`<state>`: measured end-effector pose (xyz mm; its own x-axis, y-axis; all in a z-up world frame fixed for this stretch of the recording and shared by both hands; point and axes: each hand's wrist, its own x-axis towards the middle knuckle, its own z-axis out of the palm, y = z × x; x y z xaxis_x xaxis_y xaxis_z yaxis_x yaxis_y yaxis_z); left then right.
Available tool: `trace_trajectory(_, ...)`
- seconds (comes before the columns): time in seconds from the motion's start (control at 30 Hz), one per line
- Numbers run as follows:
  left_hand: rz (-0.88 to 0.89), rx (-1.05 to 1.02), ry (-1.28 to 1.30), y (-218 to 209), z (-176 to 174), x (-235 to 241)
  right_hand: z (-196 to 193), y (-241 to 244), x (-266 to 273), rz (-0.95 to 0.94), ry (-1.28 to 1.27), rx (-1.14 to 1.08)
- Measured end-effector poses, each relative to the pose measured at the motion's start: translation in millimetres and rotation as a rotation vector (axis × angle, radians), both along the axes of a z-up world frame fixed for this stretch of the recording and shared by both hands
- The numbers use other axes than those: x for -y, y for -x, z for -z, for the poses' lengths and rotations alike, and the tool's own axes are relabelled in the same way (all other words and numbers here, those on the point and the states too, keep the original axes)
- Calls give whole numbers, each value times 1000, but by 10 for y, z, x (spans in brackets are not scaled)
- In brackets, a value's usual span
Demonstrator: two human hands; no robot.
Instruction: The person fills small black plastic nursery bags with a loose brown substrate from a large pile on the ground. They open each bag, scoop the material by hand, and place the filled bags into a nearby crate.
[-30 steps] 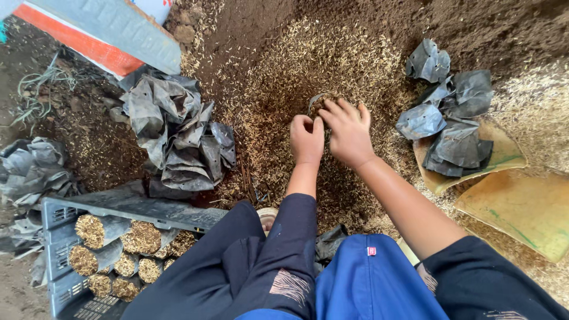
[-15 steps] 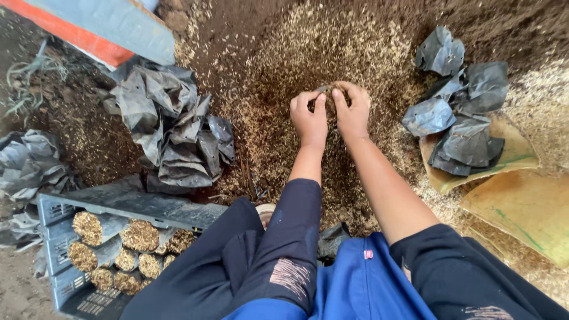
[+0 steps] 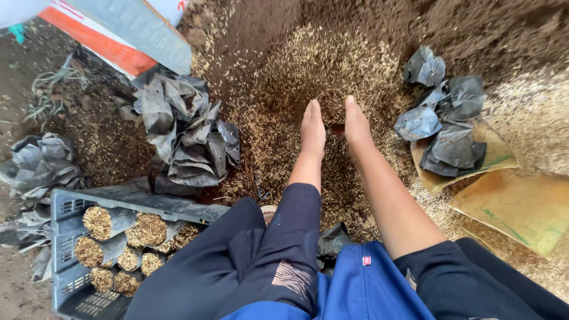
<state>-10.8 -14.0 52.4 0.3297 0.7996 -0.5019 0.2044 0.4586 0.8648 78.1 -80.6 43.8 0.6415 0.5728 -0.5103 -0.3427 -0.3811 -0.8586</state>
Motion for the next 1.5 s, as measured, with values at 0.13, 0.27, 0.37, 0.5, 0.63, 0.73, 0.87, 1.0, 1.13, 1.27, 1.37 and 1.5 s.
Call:
trace_trajectory(0.13,136,48,91,50,-692,-211,-754,-149,-124,51,-56,-129)
trace_trajectory(0.27,191,120,77,198,-1713,-570,-1770,-118,-332,-58,-217,-28)
trace_trajectory(0.37,333,161,-46,607,-2475,-875,-2510,-8,-491,-84,-129,75)
trace_trajectory(0.5,447,140,-162,1320,-3219,-1126,-3220,412,-675,-284,-349,89)
trace_trajectory(0.63,382,120,-226,2241,-3400,-1081,-3550,1084,-833,-548,-430,94)
trace_trajectory(0.73,268,247,-219,3004,-3283,-965,-3570,1713,-946,-774,-468,173)
trace_trajectory(0.87,95,340,-235,4055,-3109,-674,-3481,2536,-900,-1124,-425,351)
trace_trajectory(1.0,-127,319,-217,4945,-2978,-166,-3550,3328,-843,-1224,-49,301)
trace_trajectory(1.13,-404,282,-78,5453,-2590,167,-3572,3748,-664,-1250,-172,426)
trace_trajectory(1.27,-652,285,47,5721,-1831,331,-3521,3878,-524,-1254,-196,451)
trace_trajectory(1.37,-797,315,106,5753,-1084,362,-3489,3905,-532,-1269,-155,442)
trace_trajectory(1.5,-922,411,96,5630,-101,222,-3423,3864,-583,-1285,-130,528)
